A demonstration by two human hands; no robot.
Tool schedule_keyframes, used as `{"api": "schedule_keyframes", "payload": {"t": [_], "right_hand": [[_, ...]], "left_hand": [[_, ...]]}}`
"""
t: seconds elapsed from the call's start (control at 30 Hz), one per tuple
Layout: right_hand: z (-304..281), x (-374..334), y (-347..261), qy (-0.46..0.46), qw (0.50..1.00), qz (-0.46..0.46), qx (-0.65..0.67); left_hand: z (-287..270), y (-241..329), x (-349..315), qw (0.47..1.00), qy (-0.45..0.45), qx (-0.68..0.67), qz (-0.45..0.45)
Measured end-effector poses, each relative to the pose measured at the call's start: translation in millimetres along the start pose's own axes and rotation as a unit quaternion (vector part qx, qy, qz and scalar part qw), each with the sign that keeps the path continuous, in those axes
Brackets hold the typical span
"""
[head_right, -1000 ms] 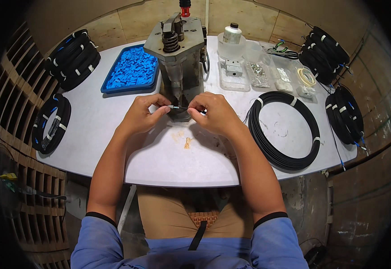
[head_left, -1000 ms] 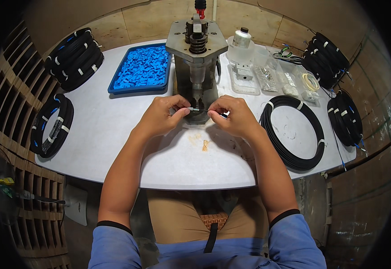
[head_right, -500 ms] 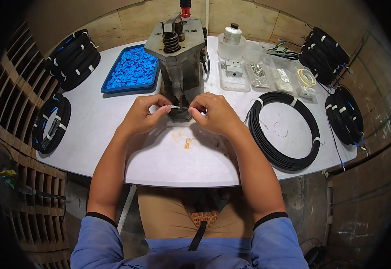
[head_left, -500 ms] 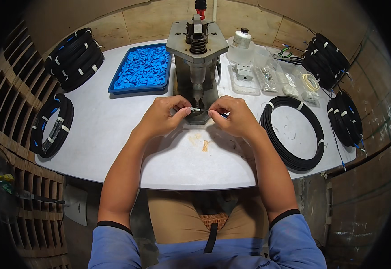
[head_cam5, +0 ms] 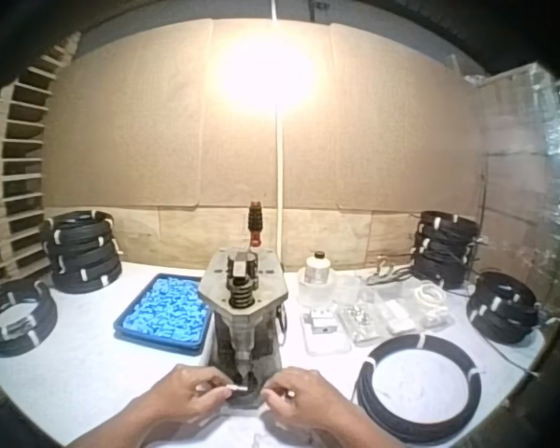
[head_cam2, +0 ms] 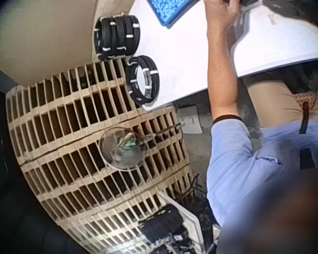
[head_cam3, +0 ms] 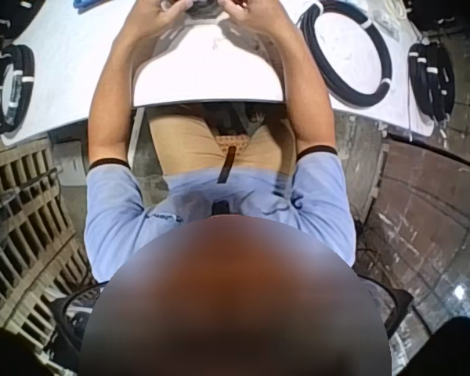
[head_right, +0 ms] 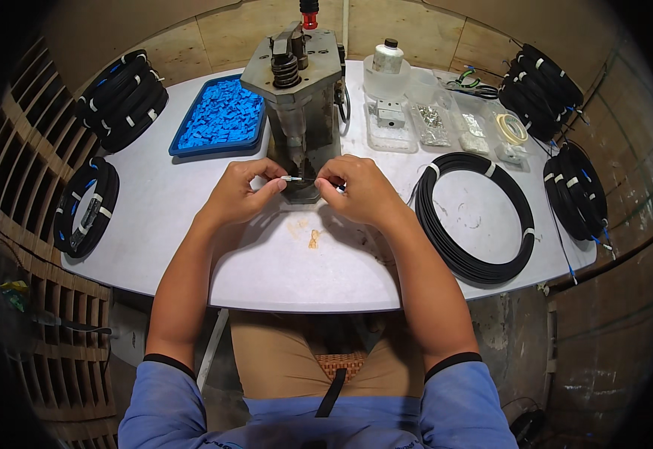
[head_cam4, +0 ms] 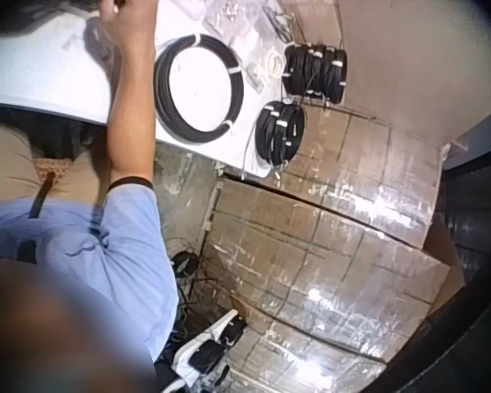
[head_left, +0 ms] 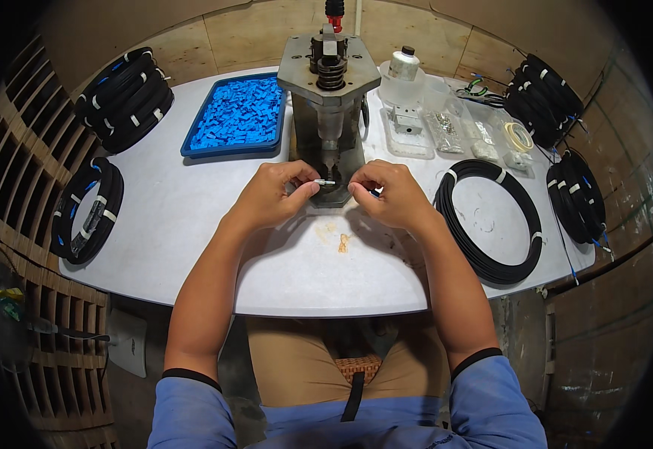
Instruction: Assembling electrical connectors using a mechanical press.
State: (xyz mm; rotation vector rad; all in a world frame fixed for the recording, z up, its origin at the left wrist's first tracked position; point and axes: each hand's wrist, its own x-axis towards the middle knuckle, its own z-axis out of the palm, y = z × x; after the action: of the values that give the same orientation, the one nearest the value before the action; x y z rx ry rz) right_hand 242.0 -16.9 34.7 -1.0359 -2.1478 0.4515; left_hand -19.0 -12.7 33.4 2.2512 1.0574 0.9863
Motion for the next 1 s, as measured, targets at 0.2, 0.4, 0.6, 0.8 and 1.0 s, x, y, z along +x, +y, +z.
{"api": "schedule_keyframes", "payload": {"t": [0.2, 0.4, 0.6, 0.8, 1.0], "right_hand": [[2.3, -0.8, 0.6, 0.006, 0.999, 0.026, 0.033], [1.1, -0.4, -3.8, -0.014, 0.998, 0.051, 0.040], [1.6, 0.1, -3.0, -0.019, 0.998, 0.053, 0.038], [4.5, -1.1, -2.0, 0.010, 0.998, 0.041, 0.054], [1.3, 0.2, -1.9, -0.017, 1.000, 0.024, 0.001]], "left_hand": [[-1.3, 0.4, 0.3, 1.000, -0.012, 0.005, -0.007], [-1.6, 2.4, -0.3, 1.000, -0.015, 0.002, -0.020], [-0.2, -0.9, -0.3, 1.000, 0.000, -0.002, -0.008], [-0.3, -1.1, 0.4, 1.000, -0.009, 0.011, -0.011], [0.4, -2.5, 0.1, 1.000, -0.006, 0.006, -0.008]]}}
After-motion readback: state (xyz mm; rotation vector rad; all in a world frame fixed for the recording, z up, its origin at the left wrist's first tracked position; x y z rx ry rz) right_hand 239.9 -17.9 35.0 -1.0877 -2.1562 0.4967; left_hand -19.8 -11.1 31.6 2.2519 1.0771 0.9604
